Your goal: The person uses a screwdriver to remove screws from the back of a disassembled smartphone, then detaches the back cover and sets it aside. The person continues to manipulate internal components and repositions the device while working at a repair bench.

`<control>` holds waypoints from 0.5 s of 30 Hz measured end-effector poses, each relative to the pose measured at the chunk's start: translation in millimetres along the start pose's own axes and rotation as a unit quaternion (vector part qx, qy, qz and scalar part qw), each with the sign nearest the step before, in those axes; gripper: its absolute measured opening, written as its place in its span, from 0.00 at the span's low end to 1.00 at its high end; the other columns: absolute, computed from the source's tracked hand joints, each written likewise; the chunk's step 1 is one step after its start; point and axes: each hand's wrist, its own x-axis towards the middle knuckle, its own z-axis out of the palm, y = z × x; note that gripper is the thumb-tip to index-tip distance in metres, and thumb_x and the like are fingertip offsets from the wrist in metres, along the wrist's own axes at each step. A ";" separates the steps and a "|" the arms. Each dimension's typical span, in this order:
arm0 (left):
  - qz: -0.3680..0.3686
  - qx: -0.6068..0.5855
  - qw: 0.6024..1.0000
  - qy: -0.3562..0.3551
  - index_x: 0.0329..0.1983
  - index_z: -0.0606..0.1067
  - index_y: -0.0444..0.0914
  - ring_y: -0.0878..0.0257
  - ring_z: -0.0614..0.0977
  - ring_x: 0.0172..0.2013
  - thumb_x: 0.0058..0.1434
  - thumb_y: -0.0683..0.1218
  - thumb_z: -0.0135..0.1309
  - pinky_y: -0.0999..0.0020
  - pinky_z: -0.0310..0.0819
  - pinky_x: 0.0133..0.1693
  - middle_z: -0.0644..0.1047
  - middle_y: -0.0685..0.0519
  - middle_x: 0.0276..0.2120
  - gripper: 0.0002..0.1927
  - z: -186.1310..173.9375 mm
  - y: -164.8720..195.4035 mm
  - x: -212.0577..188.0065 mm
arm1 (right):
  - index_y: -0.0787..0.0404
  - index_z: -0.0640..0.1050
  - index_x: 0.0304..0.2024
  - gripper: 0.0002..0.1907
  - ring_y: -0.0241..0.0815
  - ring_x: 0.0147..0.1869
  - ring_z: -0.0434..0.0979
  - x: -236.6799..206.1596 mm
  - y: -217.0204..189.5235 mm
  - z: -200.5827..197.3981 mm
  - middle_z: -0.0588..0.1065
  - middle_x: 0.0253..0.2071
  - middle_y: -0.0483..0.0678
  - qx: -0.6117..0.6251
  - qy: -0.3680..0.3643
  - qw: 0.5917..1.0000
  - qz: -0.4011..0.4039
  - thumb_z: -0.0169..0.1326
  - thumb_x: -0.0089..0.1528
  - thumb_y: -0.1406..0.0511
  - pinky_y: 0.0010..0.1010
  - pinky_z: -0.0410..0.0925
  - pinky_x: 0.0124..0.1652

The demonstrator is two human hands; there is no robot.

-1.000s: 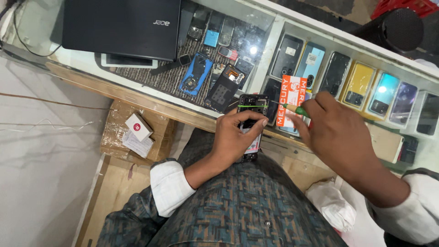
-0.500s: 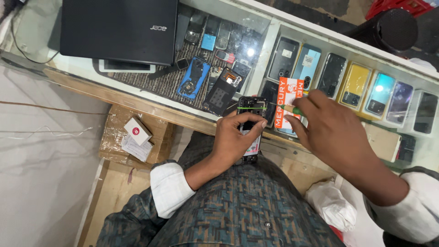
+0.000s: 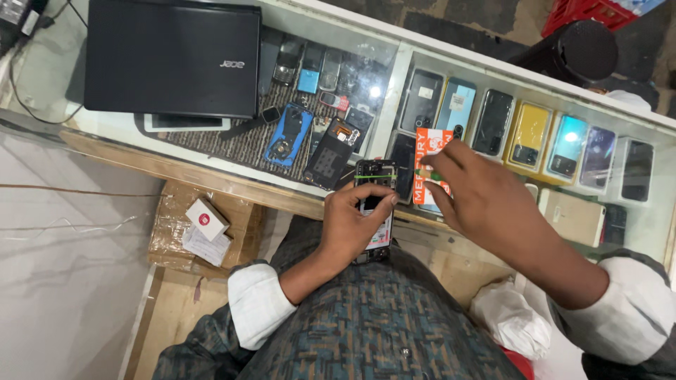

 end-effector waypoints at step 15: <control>0.003 0.004 1.000 0.005 0.39 0.84 0.37 0.68 0.85 0.33 0.60 0.43 0.64 0.72 0.78 0.35 0.85 0.50 0.33 0.06 -0.2 -0.2 0.8 | 0.65 0.78 0.37 0.13 0.57 0.33 0.76 2.5 5.2 6.4 0.71 0.35 0.54 0.005 0.000 1.000 0.011 0.58 0.61 0.60 0.46 0.69 0.32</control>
